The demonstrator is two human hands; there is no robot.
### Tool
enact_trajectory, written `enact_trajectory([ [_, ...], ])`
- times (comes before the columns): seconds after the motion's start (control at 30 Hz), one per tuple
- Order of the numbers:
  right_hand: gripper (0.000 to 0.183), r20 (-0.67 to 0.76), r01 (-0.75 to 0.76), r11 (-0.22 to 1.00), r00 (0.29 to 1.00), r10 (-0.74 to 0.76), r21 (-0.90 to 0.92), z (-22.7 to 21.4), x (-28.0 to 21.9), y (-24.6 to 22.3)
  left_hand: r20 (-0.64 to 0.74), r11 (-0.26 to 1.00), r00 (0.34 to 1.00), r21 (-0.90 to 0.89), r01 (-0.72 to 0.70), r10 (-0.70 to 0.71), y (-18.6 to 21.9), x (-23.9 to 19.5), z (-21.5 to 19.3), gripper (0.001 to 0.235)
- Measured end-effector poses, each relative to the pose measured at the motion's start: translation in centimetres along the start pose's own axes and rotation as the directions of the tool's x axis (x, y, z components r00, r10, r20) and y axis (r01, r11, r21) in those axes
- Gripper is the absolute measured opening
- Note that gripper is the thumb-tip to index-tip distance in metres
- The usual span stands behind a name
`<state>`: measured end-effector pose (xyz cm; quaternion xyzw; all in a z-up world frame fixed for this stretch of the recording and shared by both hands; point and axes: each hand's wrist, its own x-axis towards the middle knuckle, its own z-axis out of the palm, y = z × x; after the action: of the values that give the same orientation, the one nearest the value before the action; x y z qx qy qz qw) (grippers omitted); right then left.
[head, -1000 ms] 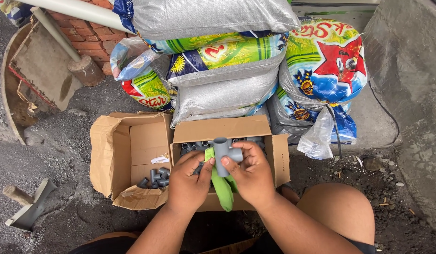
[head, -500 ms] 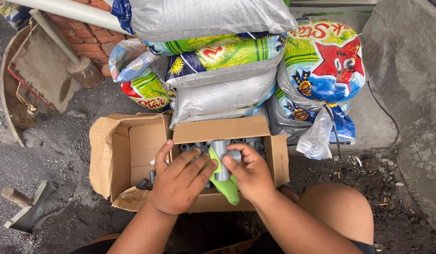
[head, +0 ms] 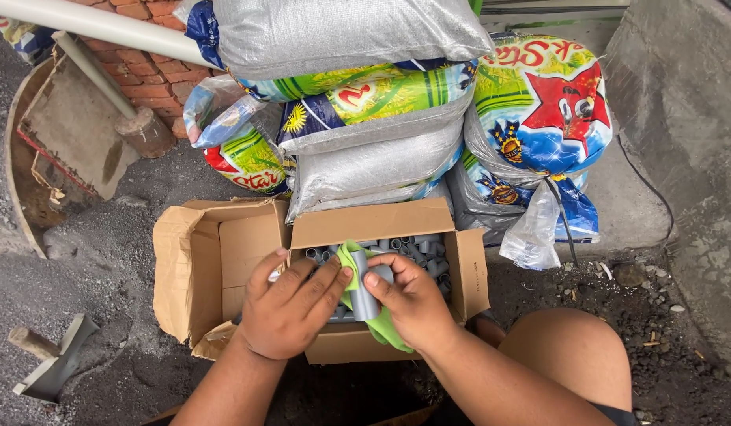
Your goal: The person is cleaning grey PVC pipe elbows with a green cloth and moving them from one cardboard box to another.
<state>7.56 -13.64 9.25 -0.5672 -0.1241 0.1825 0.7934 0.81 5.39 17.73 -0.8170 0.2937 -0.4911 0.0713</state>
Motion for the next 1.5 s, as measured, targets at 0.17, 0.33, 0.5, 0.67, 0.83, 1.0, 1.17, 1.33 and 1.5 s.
enact_trajectory([
  [0.17,0.034,-0.094,0.007,0.993,0.996,0.004,0.116,-0.3,1.9,0.5,0.03,0.996,0.996,0.037,-0.08,0.079,0.2,-0.2,0.1,0.015],
  [0.33,0.026,-0.016,-0.083,0.994,0.996,0.082,-0.073,1.1,0.5,-0.5,0.035,0.994,0.998,0.096,-0.055,0.052,-1.1,-0.1,0.1,0.018],
  [0.5,0.033,-0.101,-0.041,0.999,0.994,0.044,0.029,1.0,1.7,-1.3,0.125,0.959,0.961,-0.117,0.26,-0.245,2.1,-0.4,1.0,0.026],
  [0.67,0.035,-0.058,0.067,0.958,0.995,-0.086,-0.278,1.2,-0.3,-0.1,0.734,-0.271,-0.006,-0.243,0.932,-0.679,2.8,0.4,1.3,0.02],
  [0.83,0.036,-0.027,0.174,0.885,0.978,-0.206,-0.432,0.9,0.1,-1.8,0.859,-0.35,-0.042,-0.163,0.922,-0.511,2.6,-0.3,1.2,0.019],
  [1.0,0.021,0.196,0.589,0.643,0.793,-0.577,-0.49,0.5,-0.5,-1.5,0.859,-0.328,0.011,-0.207,0.922,-0.512,2.5,-1.0,1.4,0.019],
  [1.17,0.017,0.359,0.687,0.528,0.719,-0.596,-0.499,0.5,-1.5,-3.0,0.854,-0.452,-0.039,-0.236,0.86,-0.519,2.9,-0.5,1.2,0.019],
  [1.33,0.016,0.333,0.663,0.553,0.741,-0.584,-0.506,-0.1,-1.0,-2.5,0.826,-0.374,0.068,-0.325,0.868,-0.559,3.2,-1.5,1.1,0.016],
  [1.5,0.024,0.408,0.725,0.515,0.686,-0.603,-0.457,0.7,-2.2,-3.6,0.799,-0.322,0.121,-0.369,0.872,-0.589,3.6,-1.6,1.4,0.016],
])
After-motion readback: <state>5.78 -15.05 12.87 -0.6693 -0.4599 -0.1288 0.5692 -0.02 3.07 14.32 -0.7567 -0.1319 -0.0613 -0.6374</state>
